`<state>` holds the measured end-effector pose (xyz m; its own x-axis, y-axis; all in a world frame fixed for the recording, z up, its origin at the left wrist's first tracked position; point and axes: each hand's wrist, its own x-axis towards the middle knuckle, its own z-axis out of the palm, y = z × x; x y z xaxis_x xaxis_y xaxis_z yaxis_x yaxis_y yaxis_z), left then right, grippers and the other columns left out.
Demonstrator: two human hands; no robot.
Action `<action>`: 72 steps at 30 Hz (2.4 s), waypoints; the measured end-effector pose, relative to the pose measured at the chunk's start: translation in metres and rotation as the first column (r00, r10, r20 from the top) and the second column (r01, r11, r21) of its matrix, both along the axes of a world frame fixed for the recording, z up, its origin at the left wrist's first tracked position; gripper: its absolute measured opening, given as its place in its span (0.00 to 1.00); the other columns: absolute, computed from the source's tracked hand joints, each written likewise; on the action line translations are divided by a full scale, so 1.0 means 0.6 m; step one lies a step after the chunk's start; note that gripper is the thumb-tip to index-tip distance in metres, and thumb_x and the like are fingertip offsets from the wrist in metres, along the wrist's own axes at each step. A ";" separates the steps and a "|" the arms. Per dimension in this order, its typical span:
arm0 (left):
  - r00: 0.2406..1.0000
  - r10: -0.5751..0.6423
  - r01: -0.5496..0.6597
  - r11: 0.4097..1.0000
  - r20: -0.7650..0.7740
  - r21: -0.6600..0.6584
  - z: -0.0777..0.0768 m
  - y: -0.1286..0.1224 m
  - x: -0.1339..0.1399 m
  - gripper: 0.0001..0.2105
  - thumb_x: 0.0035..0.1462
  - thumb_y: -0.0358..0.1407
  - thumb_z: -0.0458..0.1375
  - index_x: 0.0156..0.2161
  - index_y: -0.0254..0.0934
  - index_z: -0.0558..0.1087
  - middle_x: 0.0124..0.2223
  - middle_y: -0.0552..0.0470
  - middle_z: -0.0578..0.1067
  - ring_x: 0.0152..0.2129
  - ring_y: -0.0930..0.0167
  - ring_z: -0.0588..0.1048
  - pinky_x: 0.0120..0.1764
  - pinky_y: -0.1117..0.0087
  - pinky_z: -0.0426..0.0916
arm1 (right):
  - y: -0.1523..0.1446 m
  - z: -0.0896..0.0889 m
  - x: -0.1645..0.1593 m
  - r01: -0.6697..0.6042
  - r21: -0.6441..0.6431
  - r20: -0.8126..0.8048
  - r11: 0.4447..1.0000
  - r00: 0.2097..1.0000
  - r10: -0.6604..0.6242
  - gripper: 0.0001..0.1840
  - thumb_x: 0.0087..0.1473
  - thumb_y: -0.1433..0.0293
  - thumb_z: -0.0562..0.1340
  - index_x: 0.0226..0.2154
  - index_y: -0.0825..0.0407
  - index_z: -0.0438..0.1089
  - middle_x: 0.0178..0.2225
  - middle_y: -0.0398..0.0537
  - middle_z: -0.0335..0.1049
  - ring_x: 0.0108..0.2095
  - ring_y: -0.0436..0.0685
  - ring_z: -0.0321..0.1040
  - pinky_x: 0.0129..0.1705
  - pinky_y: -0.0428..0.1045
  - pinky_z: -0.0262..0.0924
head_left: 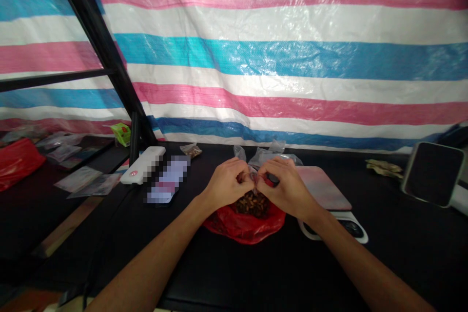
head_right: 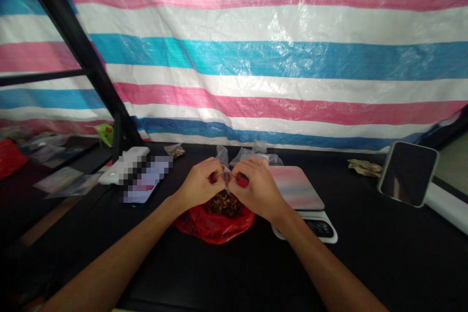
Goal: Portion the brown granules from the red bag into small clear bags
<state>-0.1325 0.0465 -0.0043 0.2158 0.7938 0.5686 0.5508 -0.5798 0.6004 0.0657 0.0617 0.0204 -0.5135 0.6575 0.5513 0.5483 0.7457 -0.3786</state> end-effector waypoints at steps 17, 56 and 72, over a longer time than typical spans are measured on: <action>0.992 -0.120 0.123 0.985 -0.035 0.118 0.008 -0.020 0.005 0.06 0.61 0.26 0.53 0.34 0.40 0.64 0.43 0.50 0.79 0.37 0.71 0.77 0.41 0.71 0.70 | 0.004 -0.001 0.008 0.082 -0.200 -0.063 0.976 0.993 -0.096 0.27 0.73 0.58 0.49 0.68 0.49 0.56 0.38 0.48 0.82 0.44 0.63 0.77 0.54 0.62 0.60; 0.924 -0.089 0.204 0.937 0.372 -0.284 0.005 -0.027 0.024 0.25 0.49 0.45 0.73 0.42 0.40 0.63 0.34 0.56 0.76 0.32 0.70 0.76 0.35 0.72 0.67 | -0.012 0.010 0.005 -0.178 -0.137 -0.486 0.974 0.869 0.091 0.26 0.61 0.67 0.66 0.59 0.42 0.61 0.50 0.50 0.70 0.49 0.61 0.69 0.52 0.58 0.65; 0.709 0.652 -0.685 0.727 -0.268 -0.043 -0.016 0.023 -0.042 0.16 0.67 0.41 0.53 0.53 0.34 0.72 0.56 0.34 0.76 0.56 0.50 0.72 0.57 0.50 0.66 | 0.026 0.004 0.026 0.230 -0.060 -0.320 0.971 0.917 -0.237 0.08 0.63 0.63 0.62 0.34 0.47 0.65 0.29 0.43 0.69 0.29 0.56 0.67 0.35 0.52 0.61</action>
<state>-0.1575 0.0605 -0.0141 -0.2962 0.8395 0.4554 0.8878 0.0662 0.4554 0.0815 0.0772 0.0225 -0.1407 0.7500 0.6463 0.5510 0.6017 -0.5783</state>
